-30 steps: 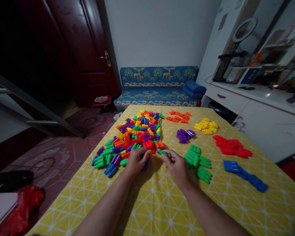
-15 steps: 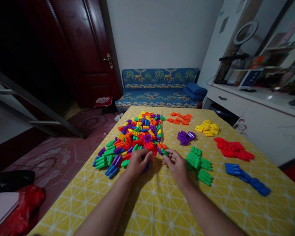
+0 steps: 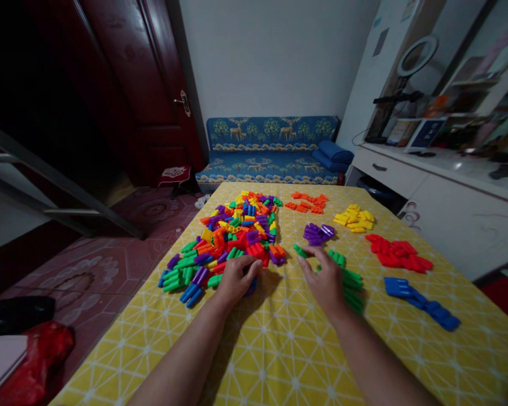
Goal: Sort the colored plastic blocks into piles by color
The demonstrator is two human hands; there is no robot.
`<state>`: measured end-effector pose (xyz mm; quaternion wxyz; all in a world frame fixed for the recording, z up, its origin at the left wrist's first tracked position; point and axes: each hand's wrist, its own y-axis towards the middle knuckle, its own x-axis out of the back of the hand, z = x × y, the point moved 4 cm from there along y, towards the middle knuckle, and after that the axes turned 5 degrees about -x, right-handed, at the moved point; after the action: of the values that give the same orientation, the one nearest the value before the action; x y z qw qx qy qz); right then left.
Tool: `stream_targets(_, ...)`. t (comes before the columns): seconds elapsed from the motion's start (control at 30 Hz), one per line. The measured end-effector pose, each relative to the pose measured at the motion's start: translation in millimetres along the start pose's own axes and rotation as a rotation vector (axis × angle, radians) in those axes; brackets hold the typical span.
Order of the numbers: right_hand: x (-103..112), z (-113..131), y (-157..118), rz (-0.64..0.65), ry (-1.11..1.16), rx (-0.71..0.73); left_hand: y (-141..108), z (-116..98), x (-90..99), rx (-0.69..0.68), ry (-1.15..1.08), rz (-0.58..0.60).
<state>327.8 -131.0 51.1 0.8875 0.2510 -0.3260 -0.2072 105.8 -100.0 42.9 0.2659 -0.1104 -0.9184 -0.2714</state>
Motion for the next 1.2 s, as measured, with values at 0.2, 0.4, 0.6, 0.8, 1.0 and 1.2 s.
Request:
stream_targets(0.2, 40.1, -54.9, 19.0, 0.062, -0.493, -0.086, -0.1, -1.6, -0.4, -0.017, 0.015, 0.009)
stream_targets(0.4, 31.2, -40.4, 13.2, 0.071, -0.5, -0.026, -0.1, -0.9, -1.1, -0.027, 0.027, 0.013)
stream_targets(0.6, -27.6, 9.4, -7.2, 0.308, -0.251, 0.193, -0.2, -0.5, -2.0, -0.02, 0.002, 0.021)
stream_targets(0.8, -61.5, 8.0, -16.3, 0.451, -0.259, 0.197, -1.0, 0.9, -3.3, -0.032, 0.008, 0.024)
stream_targets(1.0, -49.6, 9.5, -13.2, 0.317, -0.029, 0.161, 0.4, -2.3, -3.8, -0.029, 0.02, 0.033)
stream_targets(1.2, -35.4, 12.7, -13.4, 0.179, 0.094, 0.086, 1.7, 0.0, -4.8, -0.015, 0.019, 0.051)
